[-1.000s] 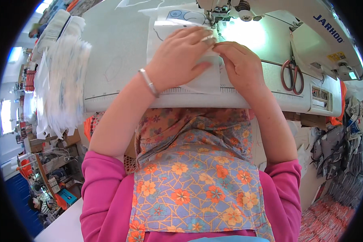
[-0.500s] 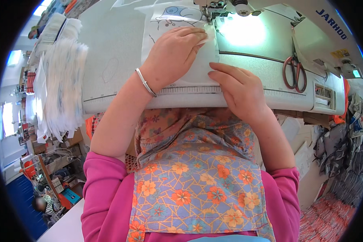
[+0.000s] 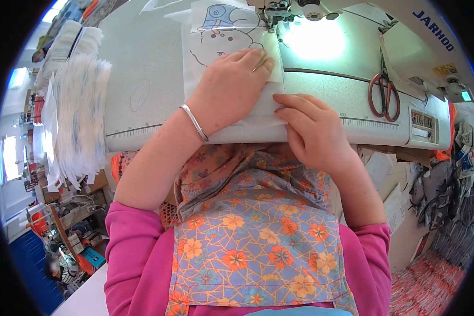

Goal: Sewing small fabric items, such as baby bibs, using an industrial sewing machine on a factory floor.

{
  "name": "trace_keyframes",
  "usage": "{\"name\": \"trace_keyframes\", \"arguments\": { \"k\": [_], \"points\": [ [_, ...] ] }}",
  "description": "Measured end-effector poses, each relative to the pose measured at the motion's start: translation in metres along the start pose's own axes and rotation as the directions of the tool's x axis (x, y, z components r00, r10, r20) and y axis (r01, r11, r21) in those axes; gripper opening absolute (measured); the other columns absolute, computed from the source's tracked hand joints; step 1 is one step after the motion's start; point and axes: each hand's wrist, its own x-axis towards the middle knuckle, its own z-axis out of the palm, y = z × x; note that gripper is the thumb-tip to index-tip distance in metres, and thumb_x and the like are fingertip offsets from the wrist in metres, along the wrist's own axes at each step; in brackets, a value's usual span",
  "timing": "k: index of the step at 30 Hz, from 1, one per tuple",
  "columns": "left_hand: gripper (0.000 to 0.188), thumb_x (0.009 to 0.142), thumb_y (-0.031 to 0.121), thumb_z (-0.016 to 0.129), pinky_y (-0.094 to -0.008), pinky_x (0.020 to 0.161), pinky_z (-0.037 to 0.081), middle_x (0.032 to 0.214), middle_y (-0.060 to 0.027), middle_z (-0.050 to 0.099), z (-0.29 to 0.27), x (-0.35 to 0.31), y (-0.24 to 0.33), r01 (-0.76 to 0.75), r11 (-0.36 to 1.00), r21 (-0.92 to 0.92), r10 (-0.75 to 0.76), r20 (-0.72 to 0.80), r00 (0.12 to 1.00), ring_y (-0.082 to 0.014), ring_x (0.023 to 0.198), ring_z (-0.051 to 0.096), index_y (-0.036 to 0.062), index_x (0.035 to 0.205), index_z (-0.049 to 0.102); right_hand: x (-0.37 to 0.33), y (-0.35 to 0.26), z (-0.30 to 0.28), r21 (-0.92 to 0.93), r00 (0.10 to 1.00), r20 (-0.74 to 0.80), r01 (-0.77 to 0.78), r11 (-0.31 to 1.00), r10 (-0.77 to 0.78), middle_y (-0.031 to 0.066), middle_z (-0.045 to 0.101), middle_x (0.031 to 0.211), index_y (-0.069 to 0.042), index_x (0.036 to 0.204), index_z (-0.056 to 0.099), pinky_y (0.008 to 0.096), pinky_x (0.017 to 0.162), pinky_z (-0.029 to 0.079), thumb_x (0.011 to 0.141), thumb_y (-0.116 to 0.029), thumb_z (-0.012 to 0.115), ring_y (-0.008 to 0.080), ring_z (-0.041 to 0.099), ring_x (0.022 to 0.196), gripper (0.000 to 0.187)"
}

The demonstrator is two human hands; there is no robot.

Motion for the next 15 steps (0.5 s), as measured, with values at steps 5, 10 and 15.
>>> {"name": "trace_keyframes", "arguments": {
  "k": [5, 10, 15],
  "points": [
    [0.033, 0.081, 0.019, 0.064, -0.0370, 0.086, 0.049, 0.108, -0.0109, 0.060, -0.006, -0.003, 0.004, 0.010, 0.995, -0.095, -0.008, 0.015, 1.000, -0.0259, 0.104, 0.059, 0.0010, 0.108, 0.063, 0.026, 0.021, -0.009, 0.046, 0.981, -0.063, -0.179, 0.983, 0.181, 0.0162, 0.063, 0.114, 0.001, 0.102, 0.064, 0.0409, 0.085, 0.051, 0.075, 0.006, 0.052, 0.0358, 0.062, 0.098, 0.030],
    [0.037, 0.078, 0.020, 0.068, -0.0366, 0.087, 0.049, 0.108, -0.0111, 0.059, -0.017, -0.008, 0.003, -0.001, 0.986, -0.165, 0.005, 0.027, 1.000, -0.0272, 0.103, 0.059, 0.0000, 0.108, 0.061, 0.030, 0.023, 0.005, -0.139, 0.999, -0.002, -0.050, 0.989, 0.050, 0.0145, 0.063, 0.112, 0.001, 0.104, 0.064, 0.0396, 0.087, 0.051, 0.073, 0.006, 0.054, 0.0324, 0.061, 0.101, 0.032],
    [0.036, 0.077, 0.020, 0.069, -0.0356, 0.088, 0.049, 0.109, -0.0109, 0.058, -0.018, -0.011, 0.001, -0.026, 0.986, -0.164, 0.029, 0.012, 1.000, -0.0271, 0.105, 0.058, -0.0002, 0.106, 0.060, 0.025, 0.017, 0.010, -0.258, 1.000, -0.016, 0.010, 0.966, -0.015, 0.0140, 0.063, 0.111, 0.002, 0.103, 0.064, 0.0383, 0.087, 0.051, 0.071, 0.004, 0.058, 0.0298, 0.061, 0.101, 0.032]
  ]
}}
